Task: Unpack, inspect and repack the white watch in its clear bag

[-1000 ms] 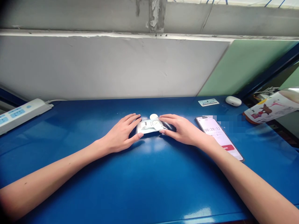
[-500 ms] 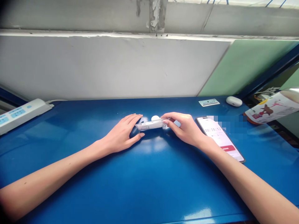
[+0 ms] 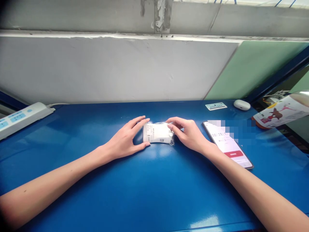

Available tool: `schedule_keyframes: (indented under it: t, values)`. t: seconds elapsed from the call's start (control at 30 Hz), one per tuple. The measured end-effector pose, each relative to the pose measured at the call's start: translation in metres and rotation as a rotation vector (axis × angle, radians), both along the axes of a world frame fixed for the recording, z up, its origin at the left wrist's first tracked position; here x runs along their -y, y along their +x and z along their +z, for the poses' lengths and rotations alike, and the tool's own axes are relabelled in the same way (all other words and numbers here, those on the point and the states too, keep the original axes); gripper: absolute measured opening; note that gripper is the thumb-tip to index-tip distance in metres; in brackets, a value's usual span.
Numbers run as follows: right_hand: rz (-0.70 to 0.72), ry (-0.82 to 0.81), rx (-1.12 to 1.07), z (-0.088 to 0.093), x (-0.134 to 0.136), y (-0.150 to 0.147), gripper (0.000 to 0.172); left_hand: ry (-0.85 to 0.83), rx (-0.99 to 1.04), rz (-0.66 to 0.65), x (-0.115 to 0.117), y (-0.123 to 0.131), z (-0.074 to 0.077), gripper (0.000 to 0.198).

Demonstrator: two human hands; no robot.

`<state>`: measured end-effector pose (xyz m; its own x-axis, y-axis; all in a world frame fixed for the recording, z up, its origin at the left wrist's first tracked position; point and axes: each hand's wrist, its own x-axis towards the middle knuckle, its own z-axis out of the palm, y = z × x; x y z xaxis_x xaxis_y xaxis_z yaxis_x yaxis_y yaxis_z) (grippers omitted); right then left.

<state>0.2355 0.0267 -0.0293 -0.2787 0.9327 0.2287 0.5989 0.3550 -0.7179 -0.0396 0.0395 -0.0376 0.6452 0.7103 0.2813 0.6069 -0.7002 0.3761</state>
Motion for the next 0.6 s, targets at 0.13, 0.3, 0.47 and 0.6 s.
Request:
schedule_keyframes:
  t: [0.13,0.3,0.47,0.6]
  values:
    - [0.034,0.043,0.102,-0.0045,-0.0017,0.0013,0.032,-0.015,-0.021,-0.014,-0.0004,0.0007,0.0004,0.073]
    - [0.123,0.090,0.275,-0.0055,-0.0003,0.0020,0.052,0.005,-0.068,-0.017,-0.0014,0.0016,-0.0002,0.070]
    - [0.143,0.069,0.388,-0.0023,0.0035,0.0009,0.062,0.021,-0.093,-0.025,-0.0015,0.0015,-0.0025,0.065]
    - [0.132,0.101,0.390,-0.0033,0.0076,-0.0051,0.049,0.024,-0.083,-0.026,-0.0008,0.0005,-0.0028,0.061]
